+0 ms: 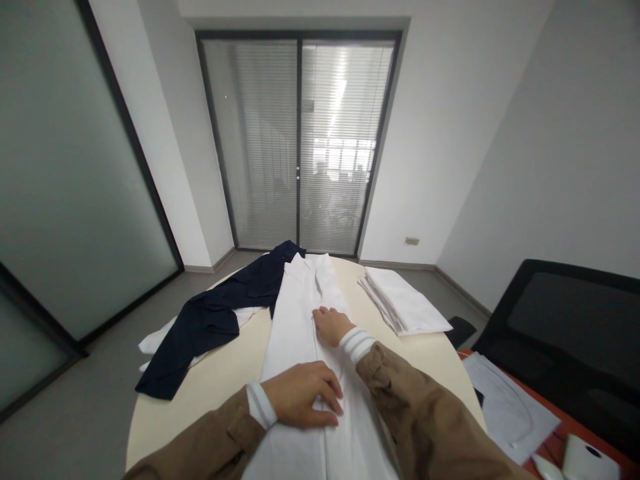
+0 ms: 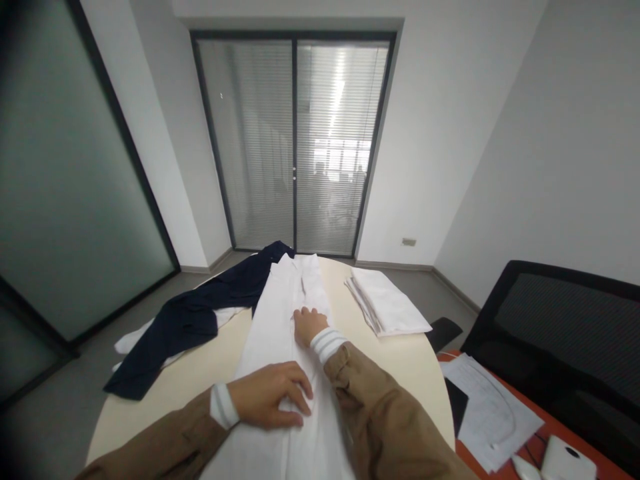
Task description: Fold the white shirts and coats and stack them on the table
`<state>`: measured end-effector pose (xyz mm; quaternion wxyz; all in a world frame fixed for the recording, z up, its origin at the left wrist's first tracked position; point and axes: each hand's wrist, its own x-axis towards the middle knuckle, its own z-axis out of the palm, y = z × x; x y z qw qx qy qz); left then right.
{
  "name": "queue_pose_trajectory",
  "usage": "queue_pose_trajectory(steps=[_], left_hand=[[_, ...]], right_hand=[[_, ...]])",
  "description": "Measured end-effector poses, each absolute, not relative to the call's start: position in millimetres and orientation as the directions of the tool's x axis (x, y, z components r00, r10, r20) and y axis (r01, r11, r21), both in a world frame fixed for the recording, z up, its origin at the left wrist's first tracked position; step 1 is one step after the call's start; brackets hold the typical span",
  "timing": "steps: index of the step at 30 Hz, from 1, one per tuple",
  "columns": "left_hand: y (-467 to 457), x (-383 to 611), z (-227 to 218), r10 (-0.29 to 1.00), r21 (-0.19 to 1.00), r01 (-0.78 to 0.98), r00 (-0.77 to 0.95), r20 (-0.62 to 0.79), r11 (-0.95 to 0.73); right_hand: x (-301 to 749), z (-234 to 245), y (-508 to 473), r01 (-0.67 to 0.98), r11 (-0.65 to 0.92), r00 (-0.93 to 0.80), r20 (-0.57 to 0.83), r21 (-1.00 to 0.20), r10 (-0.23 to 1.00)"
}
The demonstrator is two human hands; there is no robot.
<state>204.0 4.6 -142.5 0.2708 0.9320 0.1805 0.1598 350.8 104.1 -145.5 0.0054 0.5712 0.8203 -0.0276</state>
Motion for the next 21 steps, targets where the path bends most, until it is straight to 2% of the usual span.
queue_pose_trajectory(steps=[2, 5, 7, 9, 14, 17, 21], left_hand=[[4.3, 205.3, -143.9, 0.42, 0.547, 0.249, 0.883, 0.212, -0.799], [4.0, 206.5, -142.7, 0.431, 0.518, 0.271, 0.876, 0.216, -0.811], [4.8, 206.0, -141.2, 0.461, 0.502, 0.308, 0.861, 0.213, -0.808], [6.7, 203.4, -139.7, 0.502, 0.492, 0.346, 0.834, 0.228, -0.799], [17.2, 186.8, -138.0, 0.672, 0.505, 0.493, 0.691, 0.267, -0.708], [23.9, 176.4, -140.0, 0.711, 0.577, 0.509, 0.678, 0.187, -0.638], [28.7, 171.4, -141.0, 0.759, 0.685, 0.539, 0.65, 0.034, -0.491]], right_hand=[[341.7, -145.4, 105.1, 0.964, 0.261, -0.263, -0.035, -0.06, 0.964], [330.0, -156.0, 100.3, 0.987, 0.127, -0.116, 0.113, -0.099, 0.987], [326.9, -166.5, 96.2, 0.983, 0.115, -0.083, 0.221, -0.14, 0.972], [327.9, -175.5, 94.2, 0.971, 0.149, -0.096, 0.266, -0.186, 0.959], [331.8, -184.5, 89.6, 0.958, 0.124, -0.055, 0.261, -0.258, 0.964], [329.9, -181.7, 76.2, 0.969, 0.111, -0.058, 0.234, -0.221, 0.971], [334.7, -167.7, 54.7, 0.974, 0.173, -0.147, 0.175, -0.143, 0.973]])
